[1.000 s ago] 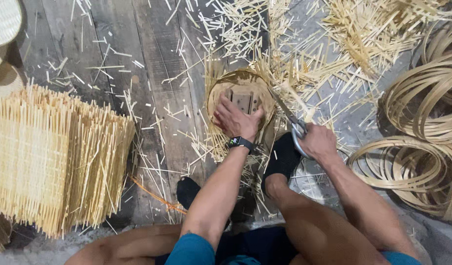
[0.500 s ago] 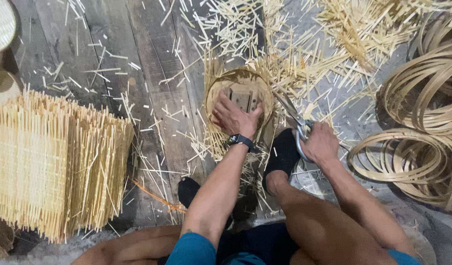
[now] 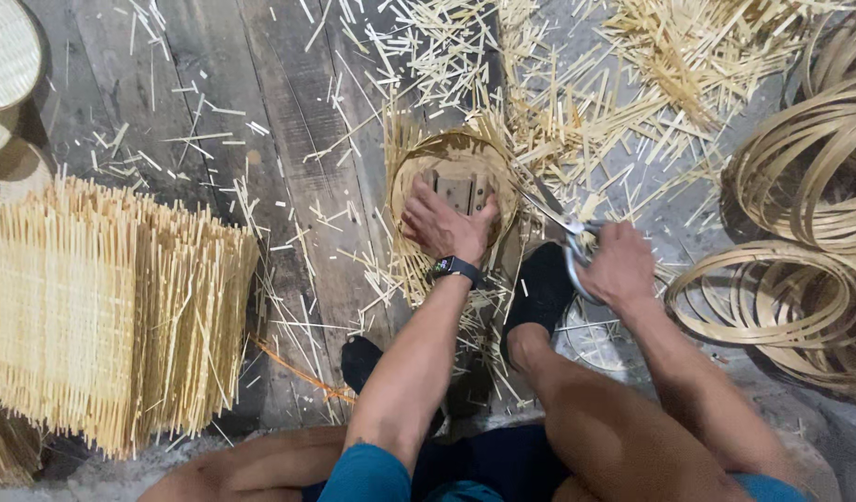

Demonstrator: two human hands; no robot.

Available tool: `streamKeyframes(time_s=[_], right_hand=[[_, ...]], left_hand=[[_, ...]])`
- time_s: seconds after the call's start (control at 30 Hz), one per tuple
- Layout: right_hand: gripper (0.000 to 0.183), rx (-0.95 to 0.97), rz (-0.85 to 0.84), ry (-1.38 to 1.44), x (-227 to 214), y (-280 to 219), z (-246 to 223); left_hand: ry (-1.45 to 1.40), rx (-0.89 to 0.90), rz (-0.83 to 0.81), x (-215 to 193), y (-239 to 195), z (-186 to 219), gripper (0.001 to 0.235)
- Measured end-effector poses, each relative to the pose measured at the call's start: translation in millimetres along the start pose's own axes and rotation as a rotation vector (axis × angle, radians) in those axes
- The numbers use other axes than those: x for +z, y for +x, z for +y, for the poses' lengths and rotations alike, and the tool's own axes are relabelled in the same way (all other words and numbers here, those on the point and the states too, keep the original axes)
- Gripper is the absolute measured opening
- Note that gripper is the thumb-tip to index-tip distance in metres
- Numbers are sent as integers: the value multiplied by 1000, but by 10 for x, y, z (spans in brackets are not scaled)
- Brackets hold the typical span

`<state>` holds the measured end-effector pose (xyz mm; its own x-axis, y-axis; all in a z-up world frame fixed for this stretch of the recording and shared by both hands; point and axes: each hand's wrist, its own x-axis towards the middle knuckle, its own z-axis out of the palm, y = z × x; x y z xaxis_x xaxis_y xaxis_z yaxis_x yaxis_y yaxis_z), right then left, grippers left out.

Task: The person sits on the floor and repeatedly places a circular bamboo frame on a rectangular bamboo mat, then uses shears to trim the excess bamboo strips around the frame. The trimmed mats are set aside, and the process is repeated with new mats.

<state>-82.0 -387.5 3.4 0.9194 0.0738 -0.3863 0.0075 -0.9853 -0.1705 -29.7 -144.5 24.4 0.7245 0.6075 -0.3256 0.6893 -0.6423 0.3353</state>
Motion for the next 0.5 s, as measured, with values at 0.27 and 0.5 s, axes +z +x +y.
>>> streamKeyframes(time_s=[0.27,0.5], right_hand=[[49,16,-72,3,14,475,-208],[56,-97,90,-99,-129,690,-84]], left_hand=[[6,136,-20,-3,-23,-108,125],[39,242,-77,43,-6,-175,125]])
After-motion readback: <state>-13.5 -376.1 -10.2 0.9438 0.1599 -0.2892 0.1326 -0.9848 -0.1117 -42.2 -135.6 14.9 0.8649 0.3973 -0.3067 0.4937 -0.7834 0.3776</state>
